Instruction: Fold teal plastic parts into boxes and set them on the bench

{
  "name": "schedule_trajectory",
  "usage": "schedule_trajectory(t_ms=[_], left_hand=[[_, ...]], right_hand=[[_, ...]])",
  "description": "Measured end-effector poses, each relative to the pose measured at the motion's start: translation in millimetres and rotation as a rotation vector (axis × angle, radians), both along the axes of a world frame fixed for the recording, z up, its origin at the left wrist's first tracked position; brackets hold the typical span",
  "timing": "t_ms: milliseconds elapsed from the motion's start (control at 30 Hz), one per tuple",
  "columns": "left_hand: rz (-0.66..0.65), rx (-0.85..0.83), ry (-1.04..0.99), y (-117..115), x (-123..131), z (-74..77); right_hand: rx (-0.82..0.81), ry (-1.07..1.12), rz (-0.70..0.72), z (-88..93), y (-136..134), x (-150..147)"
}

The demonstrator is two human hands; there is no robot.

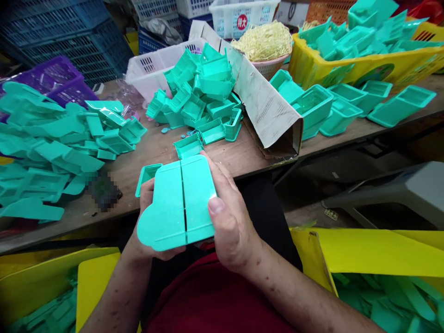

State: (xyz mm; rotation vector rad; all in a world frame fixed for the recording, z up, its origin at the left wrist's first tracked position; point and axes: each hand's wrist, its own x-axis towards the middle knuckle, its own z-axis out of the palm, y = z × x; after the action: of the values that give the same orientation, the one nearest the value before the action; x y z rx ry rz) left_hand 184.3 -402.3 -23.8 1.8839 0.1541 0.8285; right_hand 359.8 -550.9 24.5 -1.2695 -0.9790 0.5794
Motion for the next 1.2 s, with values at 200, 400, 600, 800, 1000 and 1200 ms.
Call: schedule_trajectory(t_ms=[200,400,600,800,1000,1200], left_hand=[[-0.01,-0.071,-0.053,5,0,-7.7],[0.075,0.042,0.0,-3,10,-25.1],[0.485,-0.07,-0.097,-21,24,-23.9],[0.612,0.114,-0.135,-23,30,-21.4],[0.356,0.109,0.05,-12,8,4.2],[0.254,-0.284,-0.248,-8,-1,-3.7]], right_hand=[[-0.04,0.221,0.139,-1.8,9,8],[-0.032,0.193,0.167,-9.6,21,25],[0.095,-0.029,-0.052,-20.0,8,6],[-0.026,-0.083,-0.065,-27.3,15,1],[-0.016,-0.098,-0.187,-13.0,20,22],[0.011,-0.084,-0.029,-0.7,18,14]])
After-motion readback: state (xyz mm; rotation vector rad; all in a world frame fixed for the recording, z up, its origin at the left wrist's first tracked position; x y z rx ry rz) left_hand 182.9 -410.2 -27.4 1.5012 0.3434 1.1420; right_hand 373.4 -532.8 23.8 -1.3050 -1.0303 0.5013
